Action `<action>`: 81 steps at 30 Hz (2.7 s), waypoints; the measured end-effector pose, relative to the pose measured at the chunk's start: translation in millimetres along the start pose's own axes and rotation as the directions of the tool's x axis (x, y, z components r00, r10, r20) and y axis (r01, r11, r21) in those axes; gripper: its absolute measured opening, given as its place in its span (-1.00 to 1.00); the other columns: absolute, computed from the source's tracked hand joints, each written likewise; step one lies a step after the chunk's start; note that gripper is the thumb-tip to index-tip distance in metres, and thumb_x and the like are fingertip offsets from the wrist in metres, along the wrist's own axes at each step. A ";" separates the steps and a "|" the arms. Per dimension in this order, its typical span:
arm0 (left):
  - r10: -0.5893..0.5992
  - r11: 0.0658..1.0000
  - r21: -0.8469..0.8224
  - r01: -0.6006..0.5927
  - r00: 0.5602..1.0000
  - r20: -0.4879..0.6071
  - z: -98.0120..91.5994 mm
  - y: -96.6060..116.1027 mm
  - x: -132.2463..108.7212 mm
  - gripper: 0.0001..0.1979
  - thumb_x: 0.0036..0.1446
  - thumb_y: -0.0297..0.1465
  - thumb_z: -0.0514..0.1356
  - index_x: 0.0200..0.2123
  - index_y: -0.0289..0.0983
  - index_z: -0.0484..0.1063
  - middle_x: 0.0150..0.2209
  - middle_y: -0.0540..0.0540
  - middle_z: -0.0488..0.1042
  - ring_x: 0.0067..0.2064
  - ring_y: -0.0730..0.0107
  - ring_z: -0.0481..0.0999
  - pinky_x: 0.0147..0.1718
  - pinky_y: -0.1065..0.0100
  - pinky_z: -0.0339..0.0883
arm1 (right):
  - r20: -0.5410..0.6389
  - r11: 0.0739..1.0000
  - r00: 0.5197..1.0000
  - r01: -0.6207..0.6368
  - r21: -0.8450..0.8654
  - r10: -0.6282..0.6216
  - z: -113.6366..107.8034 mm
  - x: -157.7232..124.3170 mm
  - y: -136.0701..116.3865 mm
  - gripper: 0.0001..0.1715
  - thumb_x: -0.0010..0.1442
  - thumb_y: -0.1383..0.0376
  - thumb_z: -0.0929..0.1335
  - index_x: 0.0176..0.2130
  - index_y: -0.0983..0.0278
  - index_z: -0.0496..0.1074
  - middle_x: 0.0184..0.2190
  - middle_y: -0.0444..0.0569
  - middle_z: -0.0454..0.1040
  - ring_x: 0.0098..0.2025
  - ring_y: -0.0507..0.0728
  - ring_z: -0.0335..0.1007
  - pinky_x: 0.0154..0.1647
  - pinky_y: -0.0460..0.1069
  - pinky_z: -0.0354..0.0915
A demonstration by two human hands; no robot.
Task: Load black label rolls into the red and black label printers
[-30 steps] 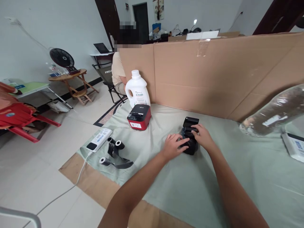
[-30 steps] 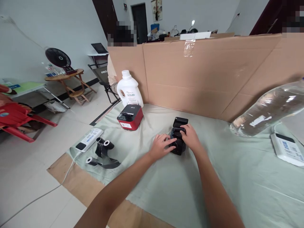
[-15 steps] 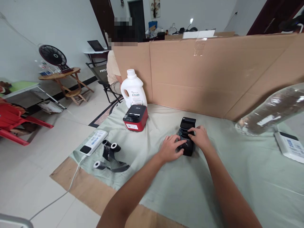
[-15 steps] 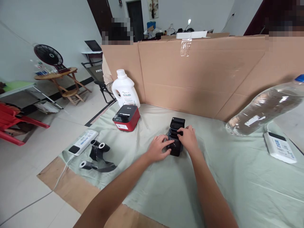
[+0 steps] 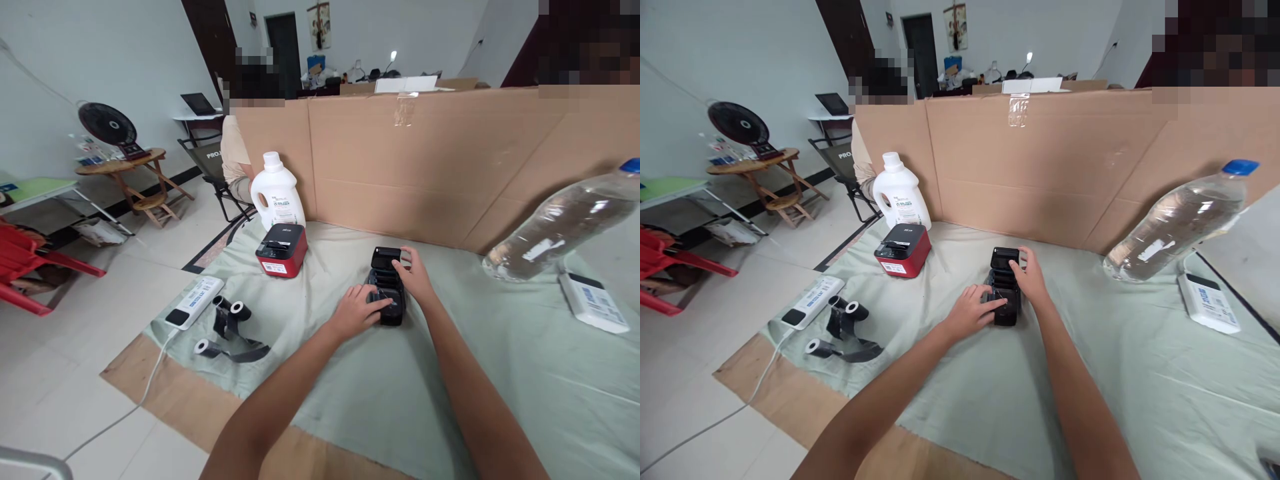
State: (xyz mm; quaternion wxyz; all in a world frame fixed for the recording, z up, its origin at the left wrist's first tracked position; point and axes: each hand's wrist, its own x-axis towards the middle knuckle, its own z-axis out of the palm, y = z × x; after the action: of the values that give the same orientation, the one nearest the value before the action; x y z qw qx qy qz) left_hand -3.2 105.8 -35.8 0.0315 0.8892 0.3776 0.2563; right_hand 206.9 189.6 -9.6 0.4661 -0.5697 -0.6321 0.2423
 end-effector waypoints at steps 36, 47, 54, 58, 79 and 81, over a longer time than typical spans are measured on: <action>0.361 0.928 -0.170 -0.331 0.911 0.200 2.2 29.9 -7.3 -0.47 0.37 0.00 -0.01 0.25 -0.09 0.38 0.10 -0.16 0.51 0.08 0.21 0.50 0.09 0.19 0.28 | 0.052 0.732 0.923 -0.268 -0.626 0.382 -36.7 -43.2 -65.1 -0.10 0.02 -0.04 0.42 0.24 0.25 0.24 0.04 0.21 0.34 -0.03 0.32 0.46 -0.04 0.09 0.35; 0.298 0.925 -0.337 -0.177 0.888 0.350 4.1 34.1 -12.4 -0.43 0.33 0.03 0.05 0.35 0.08 0.20 0.45 -0.02 0.05 0.47 0.15 0.01 0.41 0.01 -0.22 | -0.239 0.502 0.893 -0.418 -0.758 0.382 -227.8 -80.0 55.0 0.04 0.12 -0.13 0.33 0.39 0.34 0.17 0.09 0.37 0.42 0.01 0.47 0.46 -0.08 0.18 0.34; 0.302 0.921 -0.336 -0.196 0.906 0.298 6.0 37.8 -11.2 -0.49 0.30 -0.02 0.13 0.26 0.02 0.36 0.40 -0.07 0.19 0.43 0.12 0.13 0.38 0.00 -0.10 | -0.326 0.422 0.846 -0.501 -0.756 0.422 -227.8 -90.1 51.0 0.04 0.09 -0.20 0.34 0.35 0.33 0.24 0.13 0.55 0.33 0.02 0.63 0.41 -0.12 0.35 0.28; 0.207 0.932 -0.321 -0.169 0.974 0.087 -28.7 27.6 -5.8 -0.76 0.32 -0.22 0.16 -0.06 -0.10 0.58 0.06 -0.08 0.59 0.19 0.25 0.47 0.26 0.14 0.13 | -0.280 0.442 0.960 -0.260 -0.858 0.021 -190.2 -78.8 18.5 -0.08 0.18 -0.15 0.29 0.31 0.36 0.29 0.23 0.58 0.22 0.18 0.72 0.22 0.04 0.49 0.10; -0.925 0.193 -0.879 0.435 0.380 -0.016 -148.4 -186.8 -48.0 -0.57 0.16 -0.42 0.17 0.10 -0.31 0.51 -0.01 -0.13 0.62 0.09 0.18 0.56 0.19 0.08 0.35 | 0.221 0.975 0.971 0.048 0.216 -0.096 238.0 -34.5 -138.2 0.18 -0.01 0.22 0.54 0.40 0.27 -0.05 0.33 0.17 0.27 0.35 0.34 0.19 0.34 0.20 0.16; -0.876 0.250 -0.874 0.417 0.481 -0.021 -151.9 -161.6 -46.1 -0.56 0.17 -0.38 0.19 0.12 -0.29 0.50 0.07 -0.11 0.58 0.18 0.14 0.50 0.25 0.07 0.28 | 0.188 0.946 0.954 0.178 0.270 -0.233 202.4 -45.7 -138.7 0.04 0.07 0.21 0.50 0.37 0.23 0.01 0.28 0.12 0.33 0.29 0.29 0.28 0.31 0.16 0.21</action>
State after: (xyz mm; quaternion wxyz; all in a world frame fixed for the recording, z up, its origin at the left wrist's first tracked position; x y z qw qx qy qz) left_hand -208.8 168.3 35.7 0.4183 0.4163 0.5652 0.5765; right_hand -40.5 159.4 1.5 0.4849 -0.4068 -0.6999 0.3308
